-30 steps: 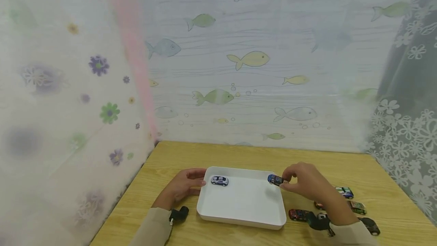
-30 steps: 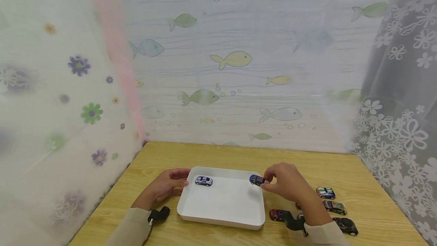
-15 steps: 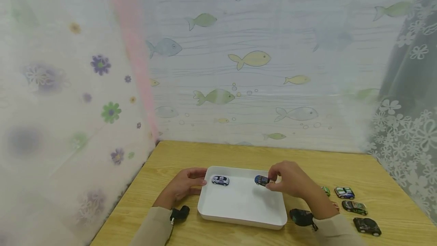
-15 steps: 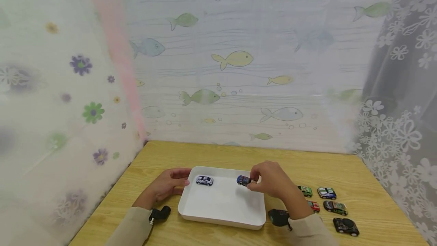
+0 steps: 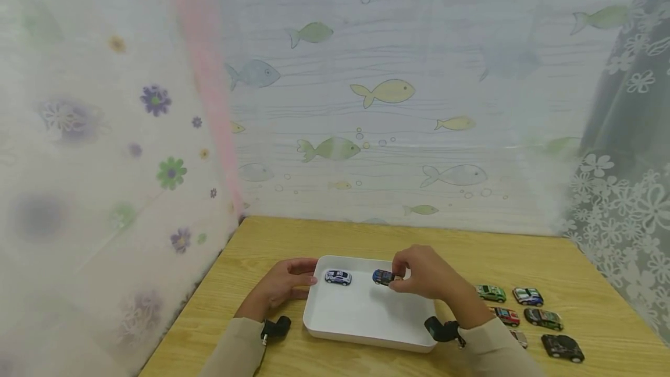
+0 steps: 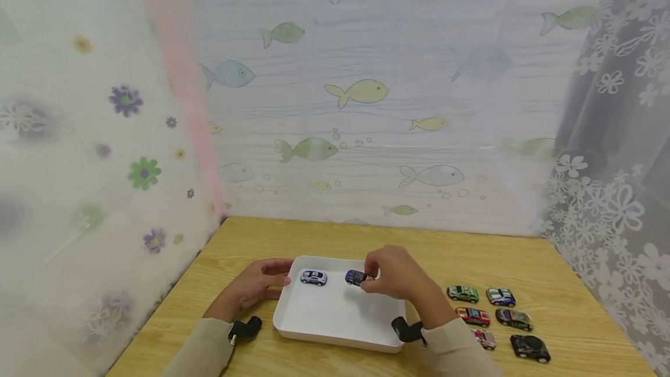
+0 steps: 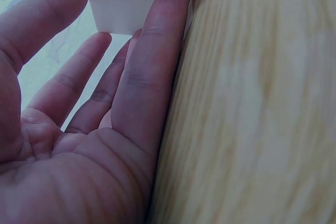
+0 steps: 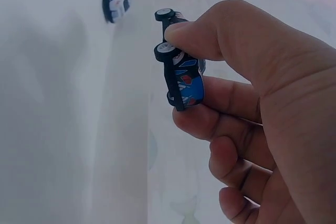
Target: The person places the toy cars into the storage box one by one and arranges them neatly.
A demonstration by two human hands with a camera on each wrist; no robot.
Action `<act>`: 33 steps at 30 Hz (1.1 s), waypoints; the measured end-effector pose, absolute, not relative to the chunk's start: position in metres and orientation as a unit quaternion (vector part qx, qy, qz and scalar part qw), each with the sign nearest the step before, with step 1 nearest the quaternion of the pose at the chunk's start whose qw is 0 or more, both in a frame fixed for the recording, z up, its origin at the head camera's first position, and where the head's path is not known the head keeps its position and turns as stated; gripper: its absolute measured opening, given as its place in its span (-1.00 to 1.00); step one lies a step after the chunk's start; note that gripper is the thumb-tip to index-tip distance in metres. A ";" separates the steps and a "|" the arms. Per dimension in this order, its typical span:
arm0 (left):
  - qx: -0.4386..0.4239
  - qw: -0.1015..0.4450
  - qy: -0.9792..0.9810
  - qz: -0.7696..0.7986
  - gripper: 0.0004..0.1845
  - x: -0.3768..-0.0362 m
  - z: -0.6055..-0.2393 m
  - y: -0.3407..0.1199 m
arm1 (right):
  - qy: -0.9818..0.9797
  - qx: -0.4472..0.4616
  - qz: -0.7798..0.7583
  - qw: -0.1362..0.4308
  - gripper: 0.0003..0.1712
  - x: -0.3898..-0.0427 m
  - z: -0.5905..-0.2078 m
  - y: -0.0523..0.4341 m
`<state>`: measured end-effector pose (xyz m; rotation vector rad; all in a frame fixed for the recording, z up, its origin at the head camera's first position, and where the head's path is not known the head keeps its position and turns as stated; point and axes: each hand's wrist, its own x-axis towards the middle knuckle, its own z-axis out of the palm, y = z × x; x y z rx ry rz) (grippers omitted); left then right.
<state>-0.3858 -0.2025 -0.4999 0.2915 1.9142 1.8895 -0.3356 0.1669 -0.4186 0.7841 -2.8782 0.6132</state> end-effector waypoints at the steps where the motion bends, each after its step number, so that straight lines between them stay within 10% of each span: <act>1: 0.106 0.216 0.691 0.682 -0.30 -0.386 -0.500 -0.203 | -0.944 0.259 0.201 0.048 -0.78 -0.336 -0.419 0.165; 33: 0.104 0.214 0.697 0.677 -0.35 -0.384 -0.498 -0.202 | -0.936 0.300 0.185 0.000 -0.80 -0.356 -0.435 0.095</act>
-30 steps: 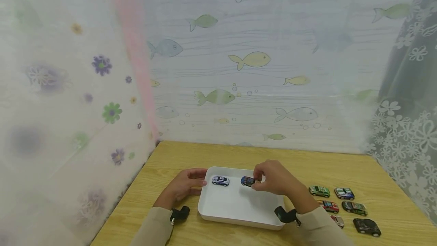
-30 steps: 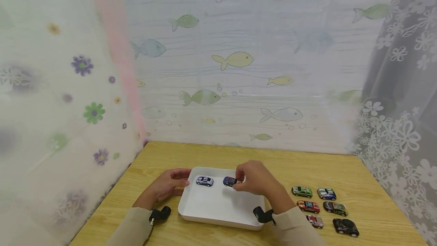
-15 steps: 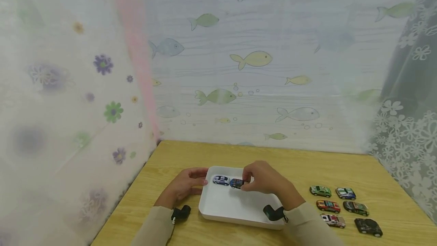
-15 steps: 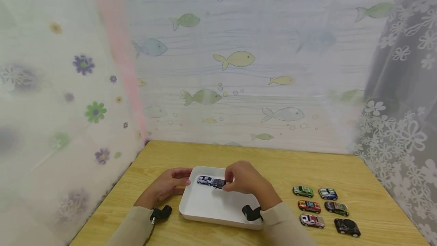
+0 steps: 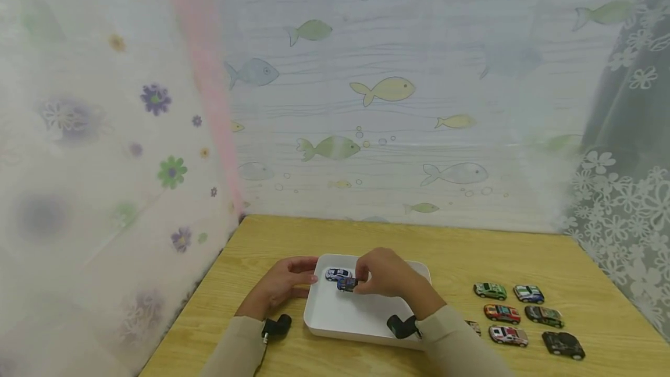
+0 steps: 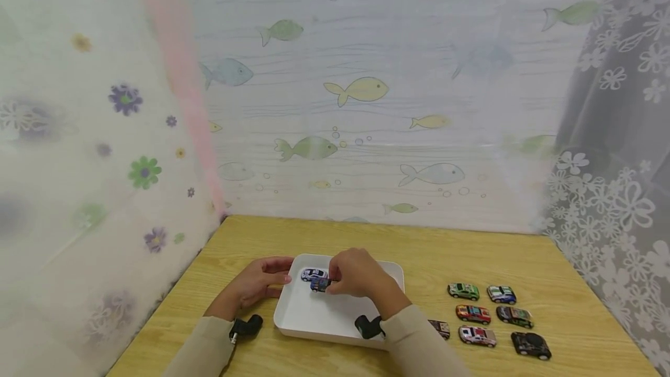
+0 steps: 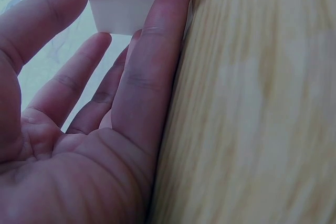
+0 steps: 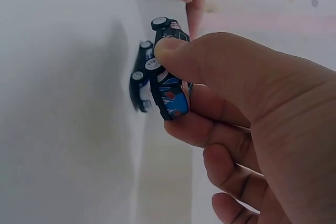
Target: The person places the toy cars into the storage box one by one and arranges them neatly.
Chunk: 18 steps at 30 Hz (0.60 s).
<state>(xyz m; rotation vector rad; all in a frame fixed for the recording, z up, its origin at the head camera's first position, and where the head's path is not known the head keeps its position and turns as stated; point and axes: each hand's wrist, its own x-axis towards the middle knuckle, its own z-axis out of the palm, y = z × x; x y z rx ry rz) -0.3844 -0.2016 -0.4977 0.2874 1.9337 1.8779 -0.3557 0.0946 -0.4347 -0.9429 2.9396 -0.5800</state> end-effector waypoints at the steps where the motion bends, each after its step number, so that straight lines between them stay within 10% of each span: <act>1: 0.104 0.214 0.697 0.677 -0.35 -0.385 -0.498 -0.202 | 0.936 -0.301 -0.182 0.001 -0.80 -0.356 -0.436 0.092; 18: 0.102 0.223 0.692 0.679 -0.36 -0.386 -0.498 -0.202 | 0.938 -0.291 -0.187 0.035 -0.79 -0.360 -0.439 0.068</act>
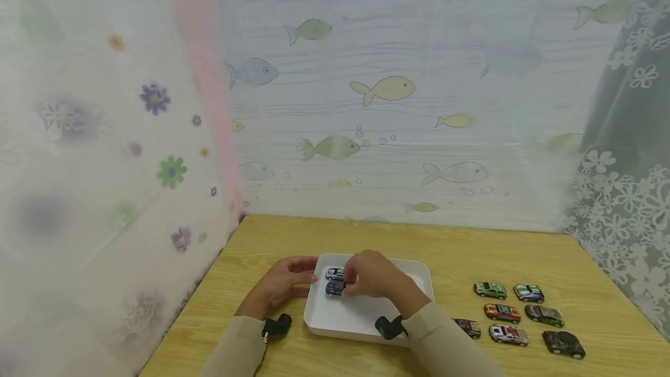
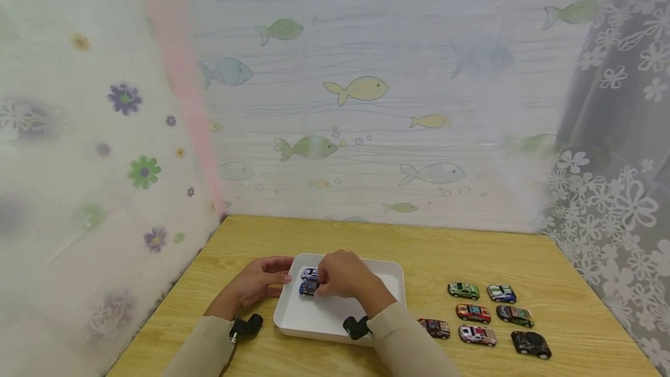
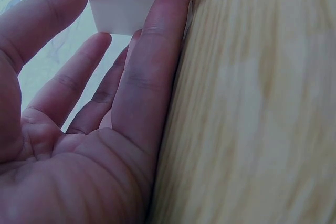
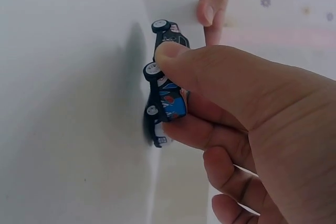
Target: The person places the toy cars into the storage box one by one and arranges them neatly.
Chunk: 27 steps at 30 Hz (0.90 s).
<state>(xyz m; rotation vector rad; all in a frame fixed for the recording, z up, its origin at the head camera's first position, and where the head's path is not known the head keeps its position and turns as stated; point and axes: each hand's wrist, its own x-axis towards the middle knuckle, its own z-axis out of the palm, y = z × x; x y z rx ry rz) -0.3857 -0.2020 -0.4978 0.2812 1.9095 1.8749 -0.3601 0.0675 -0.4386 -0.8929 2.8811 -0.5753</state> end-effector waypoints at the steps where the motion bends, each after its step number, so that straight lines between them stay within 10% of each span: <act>1: 0.101 0.223 0.693 0.678 -0.36 -0.386 -0.498 -0.202 | 0.938 -0.290 -0.188 0.037 -0.79 -0.360 -0.438 0.067; 27: 0.091 0.219 0.701 0.673 -0.37 -0.385 -0.497 -0.202 | 0.942 -0.273 -0.182 0.073 -0.77 -0.364 -0.445 0.056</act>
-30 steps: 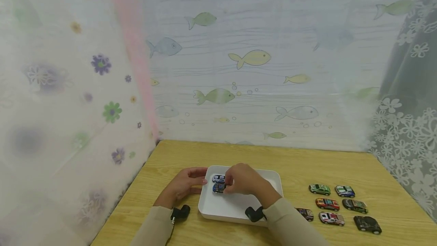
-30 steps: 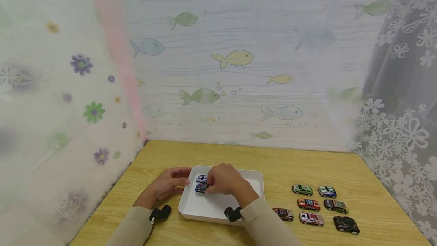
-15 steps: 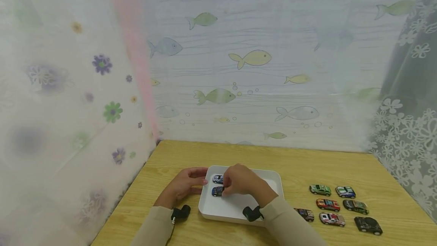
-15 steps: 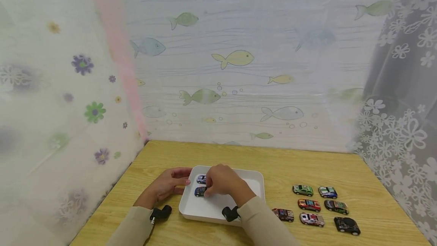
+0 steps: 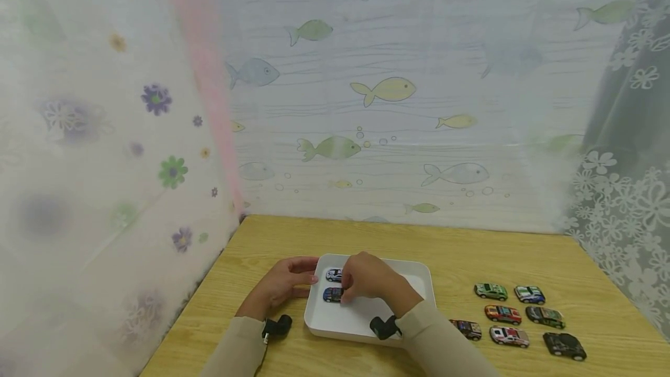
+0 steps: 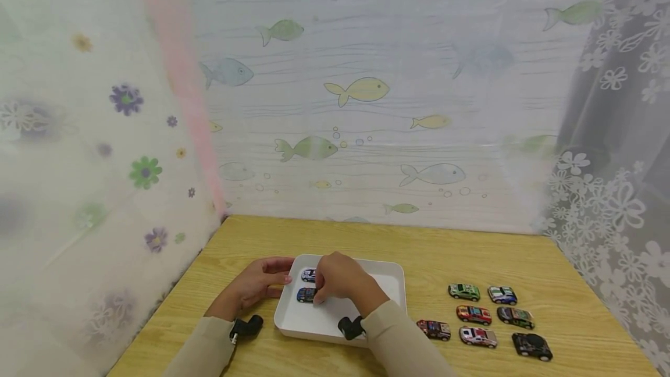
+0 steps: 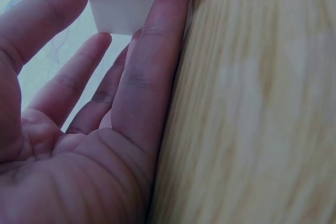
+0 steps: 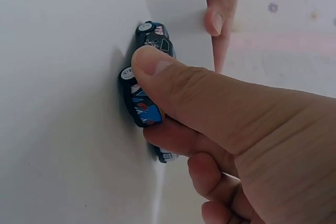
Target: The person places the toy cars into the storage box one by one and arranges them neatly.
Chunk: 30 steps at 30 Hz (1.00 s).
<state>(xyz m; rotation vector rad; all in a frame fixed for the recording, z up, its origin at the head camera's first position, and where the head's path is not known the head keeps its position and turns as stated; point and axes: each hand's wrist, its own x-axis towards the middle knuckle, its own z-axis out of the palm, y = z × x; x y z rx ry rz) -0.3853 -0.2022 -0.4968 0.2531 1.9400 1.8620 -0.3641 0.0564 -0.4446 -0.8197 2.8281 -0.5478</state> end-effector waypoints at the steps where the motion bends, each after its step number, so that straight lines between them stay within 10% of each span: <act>1: 0.092 0.218 0.701 0.672 -0.37 -0.385 -0.497 -0.202 | 0.942 -0.272 -0.183 0.074 -0.77 -0.364 -0.445 0.056; 30: 0.093 0.214 0.705 0.669 -0.38 -0.384 -0.498 -0.201 | 0.922 -0.297 -0.245 0.043 -0.74 -0.348 -0.419 0.101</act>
